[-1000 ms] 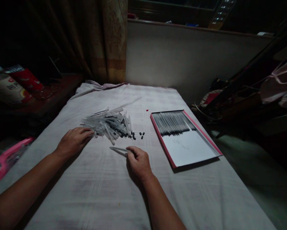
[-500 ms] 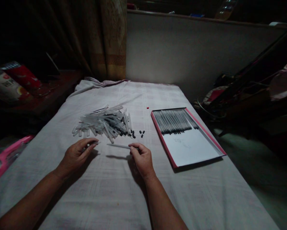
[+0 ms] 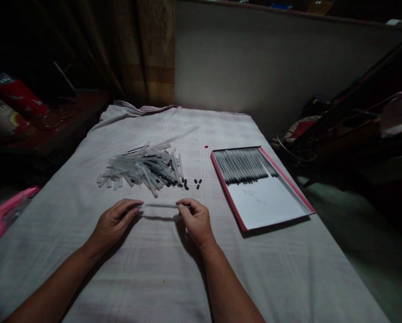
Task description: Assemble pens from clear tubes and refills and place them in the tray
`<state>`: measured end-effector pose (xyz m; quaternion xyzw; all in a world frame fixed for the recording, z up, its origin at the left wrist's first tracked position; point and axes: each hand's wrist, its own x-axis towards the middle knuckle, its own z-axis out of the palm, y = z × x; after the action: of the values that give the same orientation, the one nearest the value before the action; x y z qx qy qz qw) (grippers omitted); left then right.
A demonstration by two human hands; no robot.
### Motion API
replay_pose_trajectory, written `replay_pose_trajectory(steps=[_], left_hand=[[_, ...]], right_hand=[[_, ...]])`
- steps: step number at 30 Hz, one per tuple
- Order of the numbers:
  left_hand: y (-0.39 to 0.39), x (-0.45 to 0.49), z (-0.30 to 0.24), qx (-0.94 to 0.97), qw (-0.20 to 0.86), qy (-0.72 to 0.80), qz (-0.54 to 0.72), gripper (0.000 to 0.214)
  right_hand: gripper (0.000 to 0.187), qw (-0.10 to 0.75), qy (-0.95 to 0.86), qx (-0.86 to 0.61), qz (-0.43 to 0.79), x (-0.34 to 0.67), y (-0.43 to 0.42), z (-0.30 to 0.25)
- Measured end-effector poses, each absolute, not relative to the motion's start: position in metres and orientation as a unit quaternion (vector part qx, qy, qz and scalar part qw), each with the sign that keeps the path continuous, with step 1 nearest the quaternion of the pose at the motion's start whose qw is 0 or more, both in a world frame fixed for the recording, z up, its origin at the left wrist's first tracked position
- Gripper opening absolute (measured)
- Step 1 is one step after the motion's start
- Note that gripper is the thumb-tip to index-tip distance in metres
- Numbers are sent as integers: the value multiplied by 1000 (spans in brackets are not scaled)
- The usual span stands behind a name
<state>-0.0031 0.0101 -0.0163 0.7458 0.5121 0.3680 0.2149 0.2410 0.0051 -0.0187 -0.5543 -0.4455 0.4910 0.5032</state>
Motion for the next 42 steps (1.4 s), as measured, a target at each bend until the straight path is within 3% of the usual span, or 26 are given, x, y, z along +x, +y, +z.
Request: replay_pose_trajectory(steps=[8,17,37,42], left_hand=[[6,1,-11,752,255,507,334,26],[-1,6,-14,673,372,546,332,27],[2,4,-15,637,426,534,357,22],[2,1,-22,617,452,538,355,43]], right_hand=[[23,465,-489,-553,489,238,4,-18],[24,321,-589,-481,565,251,0,-8],[25,315,-646,-458,523,246,2,-5],[21,360,-658,-512,419,272,8,5]])
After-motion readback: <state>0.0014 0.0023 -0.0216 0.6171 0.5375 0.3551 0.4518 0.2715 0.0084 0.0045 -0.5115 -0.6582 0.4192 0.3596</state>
